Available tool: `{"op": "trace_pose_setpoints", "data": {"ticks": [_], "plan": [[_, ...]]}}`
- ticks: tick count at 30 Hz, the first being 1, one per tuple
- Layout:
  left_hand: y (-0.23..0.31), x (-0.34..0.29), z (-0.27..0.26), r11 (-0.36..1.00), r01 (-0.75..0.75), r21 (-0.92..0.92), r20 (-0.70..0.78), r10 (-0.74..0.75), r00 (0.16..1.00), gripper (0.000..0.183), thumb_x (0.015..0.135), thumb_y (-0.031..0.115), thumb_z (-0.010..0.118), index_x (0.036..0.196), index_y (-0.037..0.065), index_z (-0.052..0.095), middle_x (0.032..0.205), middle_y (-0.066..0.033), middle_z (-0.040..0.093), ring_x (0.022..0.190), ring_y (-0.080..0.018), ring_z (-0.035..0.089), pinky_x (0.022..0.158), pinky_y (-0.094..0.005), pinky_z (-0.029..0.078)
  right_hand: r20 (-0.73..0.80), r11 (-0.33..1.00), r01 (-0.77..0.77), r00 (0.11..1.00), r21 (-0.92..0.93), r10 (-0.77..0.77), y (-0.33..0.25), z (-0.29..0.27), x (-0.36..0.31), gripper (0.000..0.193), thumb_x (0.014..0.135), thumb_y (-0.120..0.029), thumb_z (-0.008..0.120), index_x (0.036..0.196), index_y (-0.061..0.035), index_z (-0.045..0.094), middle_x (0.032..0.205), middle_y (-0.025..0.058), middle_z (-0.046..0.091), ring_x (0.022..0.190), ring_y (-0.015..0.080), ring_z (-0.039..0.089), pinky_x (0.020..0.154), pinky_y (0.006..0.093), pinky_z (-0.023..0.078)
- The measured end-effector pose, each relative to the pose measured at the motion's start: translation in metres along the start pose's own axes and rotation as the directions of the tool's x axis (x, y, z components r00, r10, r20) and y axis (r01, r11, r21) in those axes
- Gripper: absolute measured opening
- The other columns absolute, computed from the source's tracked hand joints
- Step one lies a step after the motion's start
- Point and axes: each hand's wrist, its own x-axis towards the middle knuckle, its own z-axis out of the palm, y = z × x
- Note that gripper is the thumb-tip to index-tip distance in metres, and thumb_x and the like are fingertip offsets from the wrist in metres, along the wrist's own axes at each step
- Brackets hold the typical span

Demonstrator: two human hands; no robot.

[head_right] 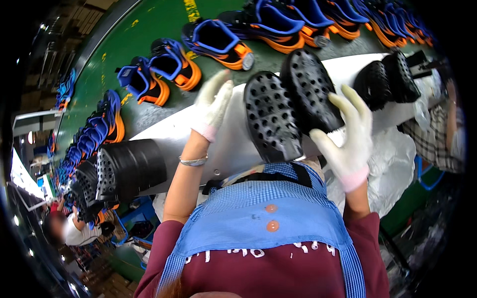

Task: The person inserts black plastic shoe inserts into blue and orange athletic shoes on a factory line. They repeatedly pick up inserts from a white sack, place them into the shoes, and then return the inserts to the sack after each shoe is filled.

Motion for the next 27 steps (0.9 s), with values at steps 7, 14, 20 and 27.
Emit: {"op": "trace_pose_setpoints", "data": {"ticks": [7,14,20,27], "plan": [[-0.036,0.044,-0.146,0.445,0.267,0.855,-0.432,0.323,0.842,0.051,0.078,0.037,0.07,0.119,0.008,0.064,0.119,-0.0235,0.06,0.114,-0.0393,0.054,0.097,-0.0459,0.045,0.339,0.867,0.496,0.824,-0.045,-0.454,-0.035,-0.014,0.023,0.06,0.06,-0.045,0.081,0.106,-0.0102,0.064,0.108,0.0055,0.063,0.107,0.0274,0.057,0.106,0.0529,0.034],[-0.057,0.08,-0.179,0.309,0.332,0.891,-0.271,-0.225,0.936,0.04,0.086,0.045,0.057,0.102,0.011,0.072,0.109,-0.0181,0.068,0.107,-0.0391,0.058,0.091,-0.0434,0.047,0.335,0.83,0.555,0.772,0.058,-0.54,-0.032,-0.005,0.046,0.05,0.065,-0.042,0.078,0.098,-0.0079,0.063,0.101,0.0061,0.064,0.092,0.0258,0.061,0.097,0.0458,0.045],[-0.046,0.097,-0.098,0.559,-0.058,0.827,0.05,0.029,0.998,0.036,0.089,0.035,0.055,0.088,0.001,0.067,0.094,-0.0203,0.064,0.091,-0.0391,0.061,0.083,-0.0467,0.048,0.367,0.815,0.579,0.759,-0.004,-0.538,-0.028,-0.009,0.052,0.057,0.064,-0.049,0.077,0.1,-0.0076,0.063,0.103,0.0058,0.064,0.094,0.0256,0.061,0.1,0.0486,0.042],[-0.01,0.101,-0.03,0.352,-0.182,0.918,0.19,0.012,0.982,0.05,0.092,0.045,0.047,0.086,0.002,0.071,0.095,-0.0215,0.066,0.096,-0.0378,0.061,0.087,-0.0425,0.049,0.398,0.787,0.616,0.714,0.035,-0.576,-0.023,-0.01,0.055,0.058,0.064,-0.05,0.077,0.101,-0.0085,0.061,0.102,0.0051,0.062,0.09,0.0251,0.059,0.1,0.0454,0.041]]}}
